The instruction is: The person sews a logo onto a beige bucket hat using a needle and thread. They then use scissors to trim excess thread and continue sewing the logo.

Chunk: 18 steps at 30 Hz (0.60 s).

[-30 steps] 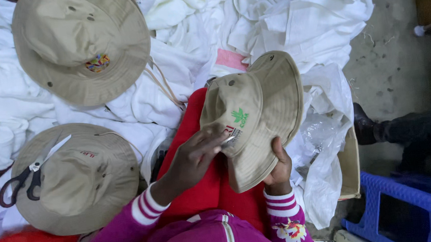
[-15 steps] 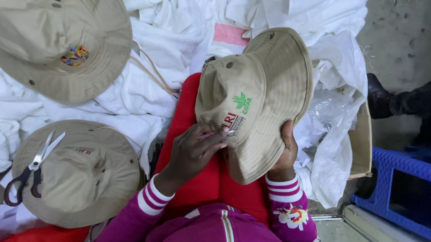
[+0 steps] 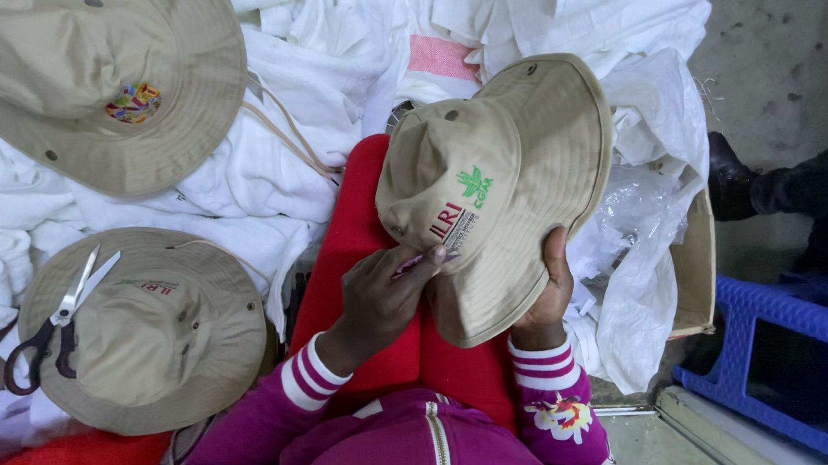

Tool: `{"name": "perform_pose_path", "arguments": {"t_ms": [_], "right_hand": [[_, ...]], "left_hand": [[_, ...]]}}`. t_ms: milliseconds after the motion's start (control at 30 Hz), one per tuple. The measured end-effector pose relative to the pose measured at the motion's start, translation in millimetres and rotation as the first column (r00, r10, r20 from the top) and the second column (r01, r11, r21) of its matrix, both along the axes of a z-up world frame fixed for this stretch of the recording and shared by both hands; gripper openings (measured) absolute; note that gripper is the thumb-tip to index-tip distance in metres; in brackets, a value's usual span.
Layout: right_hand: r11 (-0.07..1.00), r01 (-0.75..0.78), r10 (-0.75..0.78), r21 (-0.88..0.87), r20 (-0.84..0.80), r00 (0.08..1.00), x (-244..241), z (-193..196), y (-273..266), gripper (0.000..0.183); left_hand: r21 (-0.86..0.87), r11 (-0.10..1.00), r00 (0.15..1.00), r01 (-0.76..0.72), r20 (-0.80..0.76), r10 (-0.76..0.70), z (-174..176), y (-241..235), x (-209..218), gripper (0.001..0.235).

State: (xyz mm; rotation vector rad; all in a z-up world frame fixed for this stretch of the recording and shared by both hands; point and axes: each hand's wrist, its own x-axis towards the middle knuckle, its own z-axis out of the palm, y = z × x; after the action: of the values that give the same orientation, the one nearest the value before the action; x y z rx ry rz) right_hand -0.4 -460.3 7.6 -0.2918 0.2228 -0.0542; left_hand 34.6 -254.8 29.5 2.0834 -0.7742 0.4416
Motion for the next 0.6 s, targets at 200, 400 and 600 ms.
{"name": "perform_pose_path", "arguments": {"t_ms": [200,400,600], "right_hand": [[1.000,0.017,-0.019,-0.023,-0.095,0.995,-4.6,-8.1,-1.2,0.064],[0.999,0.038,-0.038,-0.007,-0.130,0.991,-1.8,-5.8,7.7,0.067],[0.993,-0.041,0.051,-0.115,0.083,0.995,-46.5,-92.4,-7.6,0.074]], "left_hand": [[-0.195,0.967,0.970,-0.164,-0.211,0.122,-22.6,-0.8,-1.6,0.030],[-0.110,0.994,0.929,0.002,-0.367,-0.043,-4.9,-11.8,-9.3,0.043],[-0.155,0.974,0.689,-0.162,-0.725,-0.001,0.5,-28.9,-16.6,0.064]]}}
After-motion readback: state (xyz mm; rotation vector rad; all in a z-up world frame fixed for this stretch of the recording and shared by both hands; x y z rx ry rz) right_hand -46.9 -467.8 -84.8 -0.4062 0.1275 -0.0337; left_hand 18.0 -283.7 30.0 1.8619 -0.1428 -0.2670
